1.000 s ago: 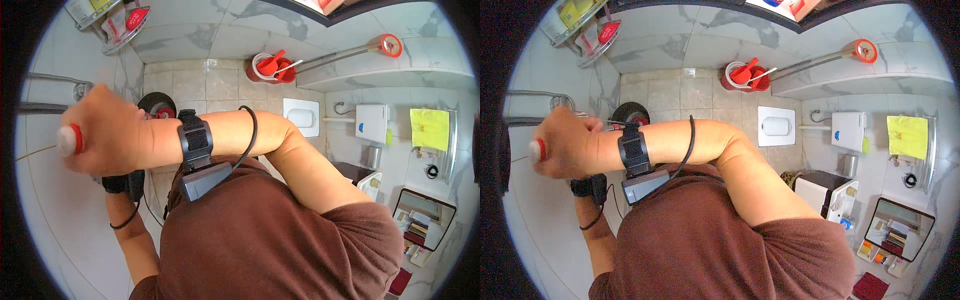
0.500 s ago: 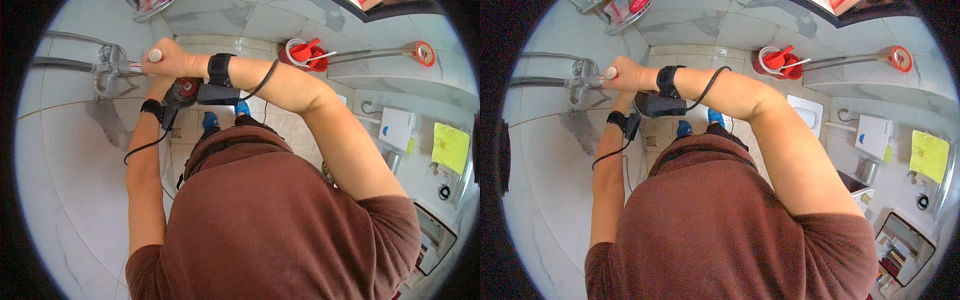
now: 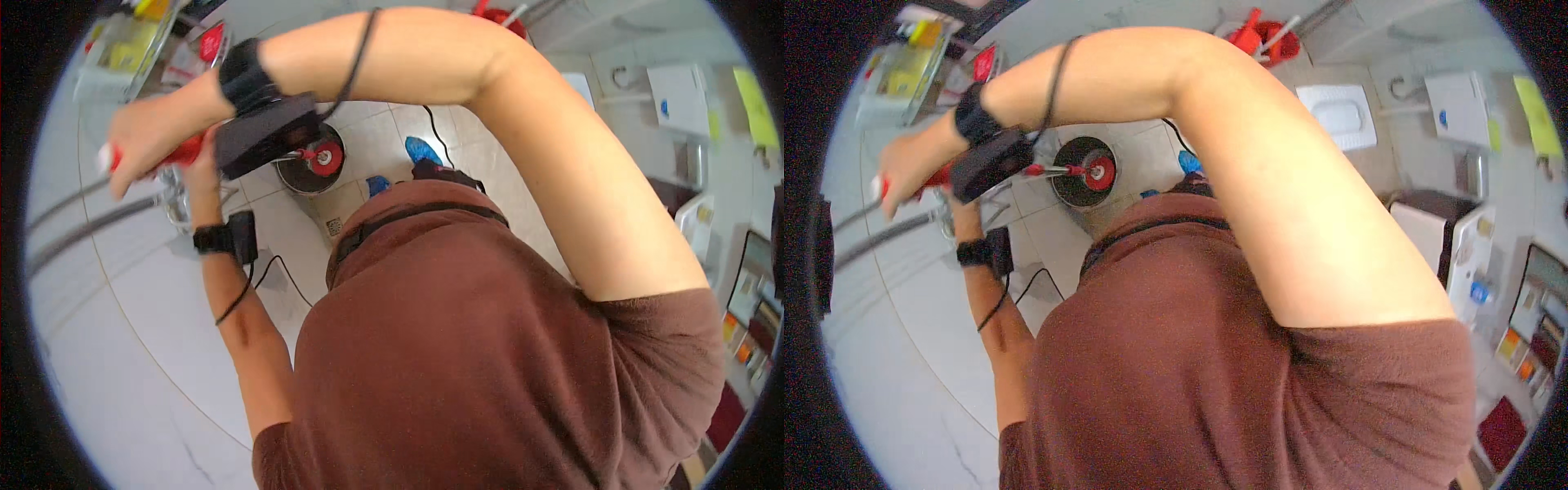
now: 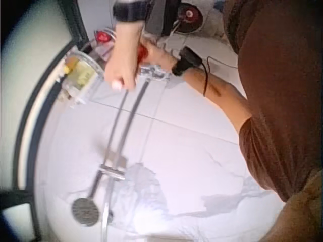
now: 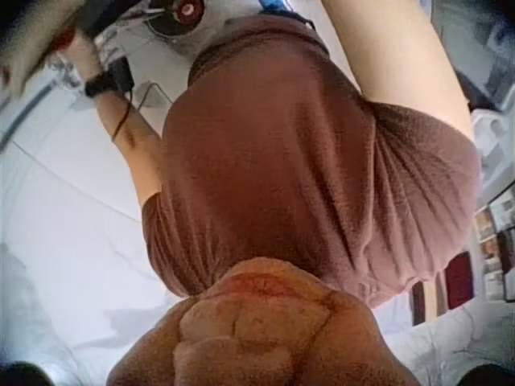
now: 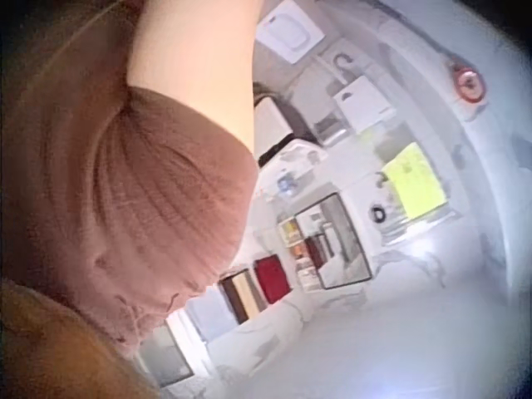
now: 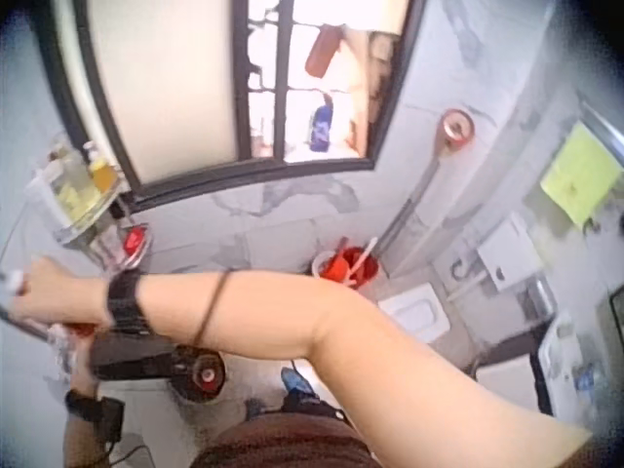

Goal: The person rinses a mop head in a bucket of water, plunges it repeatedly to clean it, and then turns on a faucet to refill the bucket.

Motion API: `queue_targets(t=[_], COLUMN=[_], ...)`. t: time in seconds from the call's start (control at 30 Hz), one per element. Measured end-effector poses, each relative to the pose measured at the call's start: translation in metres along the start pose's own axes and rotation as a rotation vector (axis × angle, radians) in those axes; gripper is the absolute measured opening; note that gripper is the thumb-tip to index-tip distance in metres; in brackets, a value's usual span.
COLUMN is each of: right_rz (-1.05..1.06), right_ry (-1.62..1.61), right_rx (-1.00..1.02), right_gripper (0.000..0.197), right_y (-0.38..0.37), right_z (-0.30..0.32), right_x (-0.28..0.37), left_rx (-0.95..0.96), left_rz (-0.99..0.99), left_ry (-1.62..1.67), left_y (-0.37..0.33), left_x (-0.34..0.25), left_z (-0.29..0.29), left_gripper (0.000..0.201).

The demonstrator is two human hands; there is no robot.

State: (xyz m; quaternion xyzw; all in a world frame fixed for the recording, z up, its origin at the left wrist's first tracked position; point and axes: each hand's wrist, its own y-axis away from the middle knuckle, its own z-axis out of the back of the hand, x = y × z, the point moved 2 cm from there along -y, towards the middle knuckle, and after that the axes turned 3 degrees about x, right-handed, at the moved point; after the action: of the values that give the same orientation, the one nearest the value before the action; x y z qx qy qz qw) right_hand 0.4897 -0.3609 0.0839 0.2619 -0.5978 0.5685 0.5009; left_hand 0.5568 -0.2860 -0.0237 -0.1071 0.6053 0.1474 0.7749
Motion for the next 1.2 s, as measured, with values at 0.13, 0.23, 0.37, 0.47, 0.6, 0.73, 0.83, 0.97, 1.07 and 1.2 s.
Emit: queue_targets(t=[0.13,0.23,0.37,0.47,0.6,0.73,0.83,0.97,1.07,1.2], right_rz=[0.037,0.112,-0.046,-0.138,-0.068,-0.095,-0.046,0.055,0.128,0.132], right_ry=[0.036,0.027,0.109,0.080,0.013,0.005,-0.004,-0.032,-0.053,-0.030], right_rx=[0.011,-0.083,-0.226,-0.292,-0.329,-0.453,-0.554,-0.581,-0.597,-0.593], right_gripper=[0.034,0.029,0.017,0.014,0.015,0.016,0.016,0.018,0.019,0.018], right_y=[0.002,0.020,0.091,0.115,0.128,0.136,0.145,0.142,0.142,0.139], right_z=[0.002,-0.019,-0.045,-0.048,-0.037,-0.019,-0.010,0.017,0.034,0.043], right_x=[0.010,-0.033,-0.061,-0.081,-0.086,-0.092,-0.083,-0.032,0.005,0.027], left_rx=[0.099,0.193,0.312,0.374,0.425,0.453,0.449,0.366,0.310,0.277], left_rz=[0.054,0.109,0.172,0.210,0.238,0.255,0.250,0.259,0.277,0.292], left_ry=[-0.204,-0.329,-0.449,-0.516,-0.578,-0.633,-0.664,-0.709,-0.737,-0.742], left_y=[0.014,0.021,0.026,0.027,0.026,0.026,0.024,0.016,0.012,0.012], left_x=[-0.009,-0.004,0.008,0.013,0.017,0.009,0.004,-0.017,-0.038,-0.037], left_z=[-0.013,-0.040,-0.078,-0.101,-0.124,-0.136,-0.140,-0.134,-0.127,-0.109], left_gripper=[0.013,0.012,0.011,0.011,0.011,0.013,0.014,0.016,0.018,0.019])
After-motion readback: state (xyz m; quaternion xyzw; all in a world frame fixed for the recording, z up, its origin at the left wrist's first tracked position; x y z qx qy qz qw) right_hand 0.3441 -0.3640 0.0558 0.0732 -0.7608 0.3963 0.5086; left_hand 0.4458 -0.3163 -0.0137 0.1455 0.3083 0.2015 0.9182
